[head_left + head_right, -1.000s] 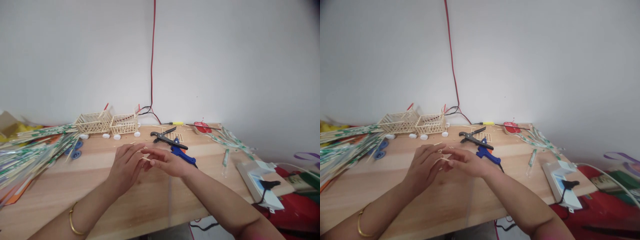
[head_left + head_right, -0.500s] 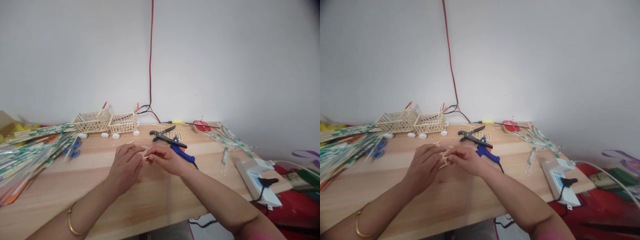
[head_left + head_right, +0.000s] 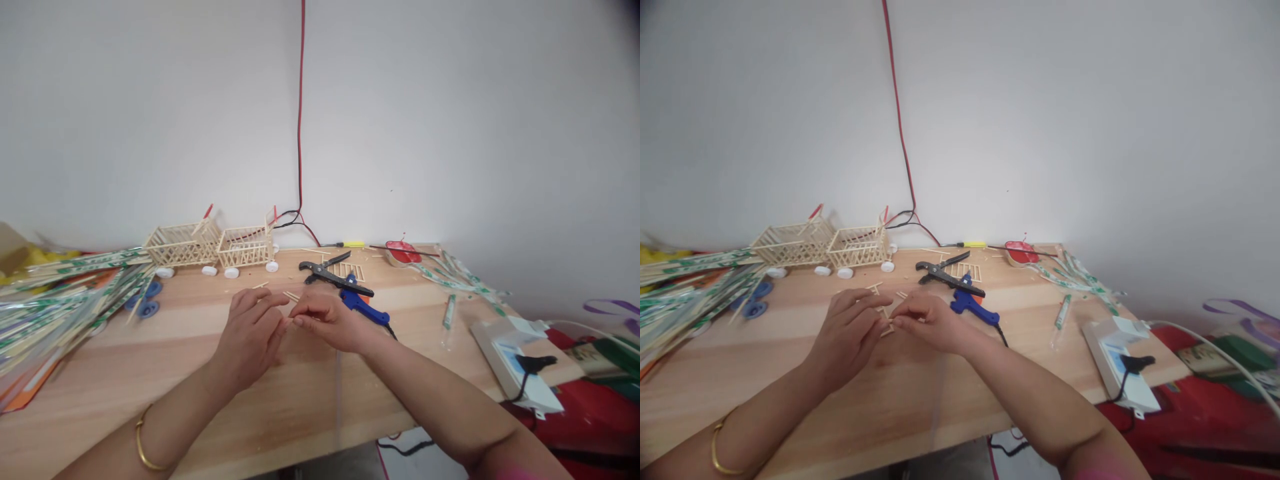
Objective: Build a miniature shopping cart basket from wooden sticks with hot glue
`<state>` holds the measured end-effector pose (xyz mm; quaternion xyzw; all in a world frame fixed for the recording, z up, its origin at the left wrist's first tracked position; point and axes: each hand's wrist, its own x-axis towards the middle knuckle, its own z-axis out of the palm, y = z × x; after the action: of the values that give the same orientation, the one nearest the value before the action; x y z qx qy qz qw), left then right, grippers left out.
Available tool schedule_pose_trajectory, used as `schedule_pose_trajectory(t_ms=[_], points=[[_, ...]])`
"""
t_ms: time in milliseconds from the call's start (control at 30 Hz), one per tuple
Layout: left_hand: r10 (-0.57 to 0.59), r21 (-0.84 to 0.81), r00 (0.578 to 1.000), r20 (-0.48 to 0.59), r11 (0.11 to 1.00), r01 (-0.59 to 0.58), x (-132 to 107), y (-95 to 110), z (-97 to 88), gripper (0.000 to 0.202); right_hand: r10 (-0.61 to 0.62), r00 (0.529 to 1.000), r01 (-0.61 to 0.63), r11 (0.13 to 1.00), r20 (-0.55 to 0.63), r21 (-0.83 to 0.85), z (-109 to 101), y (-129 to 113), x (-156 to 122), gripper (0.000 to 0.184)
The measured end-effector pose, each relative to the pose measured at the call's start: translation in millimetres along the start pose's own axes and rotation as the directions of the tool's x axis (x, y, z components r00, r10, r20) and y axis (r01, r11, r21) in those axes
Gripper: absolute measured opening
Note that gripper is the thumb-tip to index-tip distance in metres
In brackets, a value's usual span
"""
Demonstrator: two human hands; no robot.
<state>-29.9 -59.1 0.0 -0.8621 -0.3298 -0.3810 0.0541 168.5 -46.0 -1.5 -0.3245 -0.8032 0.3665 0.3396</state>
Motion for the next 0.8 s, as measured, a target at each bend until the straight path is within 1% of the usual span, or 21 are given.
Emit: schedule_pose_trajectory(t_ms=[333,567,700,800], points=[[-0.002,0.004,1.000,0.014,1.000,0.002,0.5,0.3,-1.9,0.016,-0.014,1.000,0.014,1.000,0.010,-0.014,2.0,0.2,-0.4,0.024],[0.002,0.001,1.000,0.006,1.000,-0.002,1.7,1.7,-2.6,0.018,0.010,1.000,-0.010,1.000,0.015,0.000,2.2,-0.8,-0.9,0.027],[0.001,0.001,1.000,0.013,1.000,-0.001,1.4,1.6,-2.6,0.017,0.008,1.000,-0.008,1.000,0.015,0.022,1.9,-1.6,-0.7,0.026],[0.000,0.005,1.000,-0.005,1.000,0.000,1.0,1.3,-1.9,0.017,0.010,1.000,-0.010,0.999,0.017,0.034,2.1,-2.0,-0.5,0.024]])
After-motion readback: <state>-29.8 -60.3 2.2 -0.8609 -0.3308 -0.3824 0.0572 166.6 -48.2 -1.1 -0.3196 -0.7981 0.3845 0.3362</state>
